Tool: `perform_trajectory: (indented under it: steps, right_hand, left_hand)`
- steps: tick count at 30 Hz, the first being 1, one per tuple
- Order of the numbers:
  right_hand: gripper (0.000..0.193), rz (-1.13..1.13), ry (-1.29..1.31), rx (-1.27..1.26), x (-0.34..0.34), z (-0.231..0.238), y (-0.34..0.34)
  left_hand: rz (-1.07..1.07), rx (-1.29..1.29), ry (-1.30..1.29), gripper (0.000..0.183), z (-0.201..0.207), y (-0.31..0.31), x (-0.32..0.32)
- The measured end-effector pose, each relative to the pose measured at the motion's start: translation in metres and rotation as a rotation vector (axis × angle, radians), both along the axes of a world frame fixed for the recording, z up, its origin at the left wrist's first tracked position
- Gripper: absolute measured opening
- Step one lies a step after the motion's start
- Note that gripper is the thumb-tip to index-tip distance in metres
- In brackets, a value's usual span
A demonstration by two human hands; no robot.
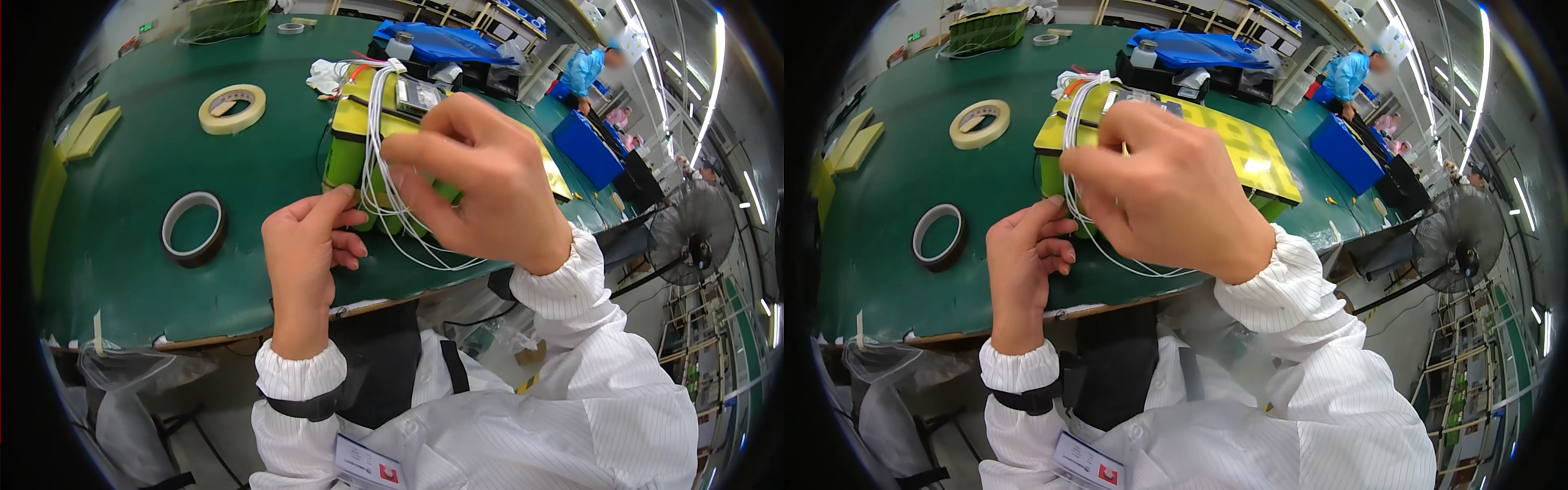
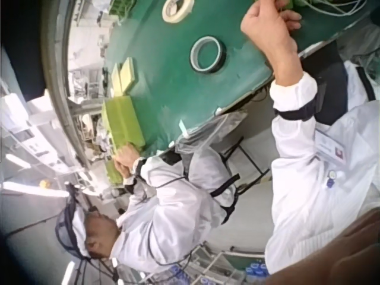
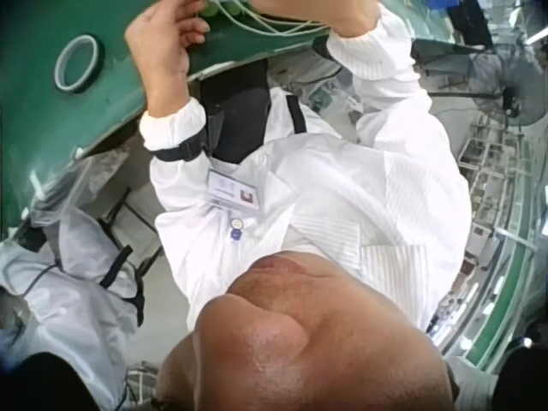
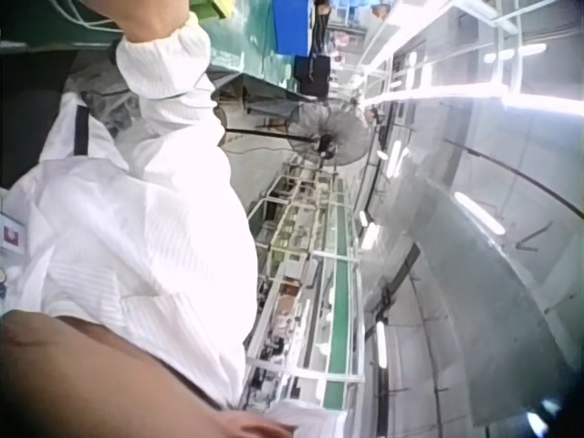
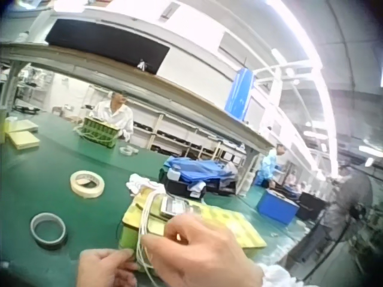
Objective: The person assembles a battery pack by arranging green cylindrical cells, routing white sensor wires, and securing them with tape. They handle red and black power leads and a small circuit board, organizing the wiring and taping connections on a green workbench.
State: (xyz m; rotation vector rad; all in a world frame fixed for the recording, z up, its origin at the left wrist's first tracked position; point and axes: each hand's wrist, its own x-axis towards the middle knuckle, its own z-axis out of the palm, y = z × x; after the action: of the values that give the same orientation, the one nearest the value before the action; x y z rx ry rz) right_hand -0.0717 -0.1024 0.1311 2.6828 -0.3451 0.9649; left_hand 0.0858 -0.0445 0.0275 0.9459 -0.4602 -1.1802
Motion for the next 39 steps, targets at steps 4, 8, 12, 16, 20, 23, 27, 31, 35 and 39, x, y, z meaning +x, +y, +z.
perform_trajectory:
  steps: [4, 8, 12, 16, 20, 23, 27, 31, 35, 39]
  right_hand:
    - [0.027, 0.003, 0.216, -0.155, 0.017, -0.008, 0.008]
    - [0.011, -0.089, 0.200, -0.324, 0.024, -0.029, -0.002]
    - [0.011, -0.096, 0.208, -0.350, 0.025, -0.035, -0.004]
    - [0.011, -0.097, 0.182, -0.360, 0.031, -0.040, -0.006]
    - [0.017, -0.133, 0.251, -0.346, 0.030, -0.042, -0.005]
    - [0.010, -0.041, 0.137, -0.398, 0.034, -0.050, -0.012]
    - [0.009, -0.045, 0.152, -0.401, 0.033, -0.050, -0.013]
    - [0.012, -0.044, 0.123, -0.358, 0.034, -0.050, -0.010]
    - [0.013, -0.044, 0.105, -0.330, 0.034, -0.050, -0.009]
    - [0.014, -0.017, 0.071, -0.319, 0.032, -0.053, -0.012]
  left_hand:
    - [0.002, -0.028, 0.029, 0.026, -0.003, 0.003, 0.004]
    - [0.029, -0.034, -0.133, 0.024, -0.005, 0.013, 0.004]
    - [0.211, -0.051, -0.347, 0.024, -0.006, 0.020, 0.014]
    - [0.208, -0.068, -0.377, 0.028, 0.001, 0.012, 0.026]
    - [0.100, -0.085, -0.356, 0.031, 0.001, 0.003, 0.029]
    - [0.112, -0.058, -0.423, 0.032, 0.006, -0.002, 0.026]
    - [0.214, -0.078, -0.469, 0.024, 0.005, -0.006, 0.022]
    - [0.246, -0.084, -0.475, 0.023, -0.001, -0.008, 0.019]
    - [0.267, -0.104, -0.389, 0.020, -0.004, -0.007, 0.014]
    - [0.506, -0.186, -0.829, 0.022, -0.021, 0.004, 0.005]
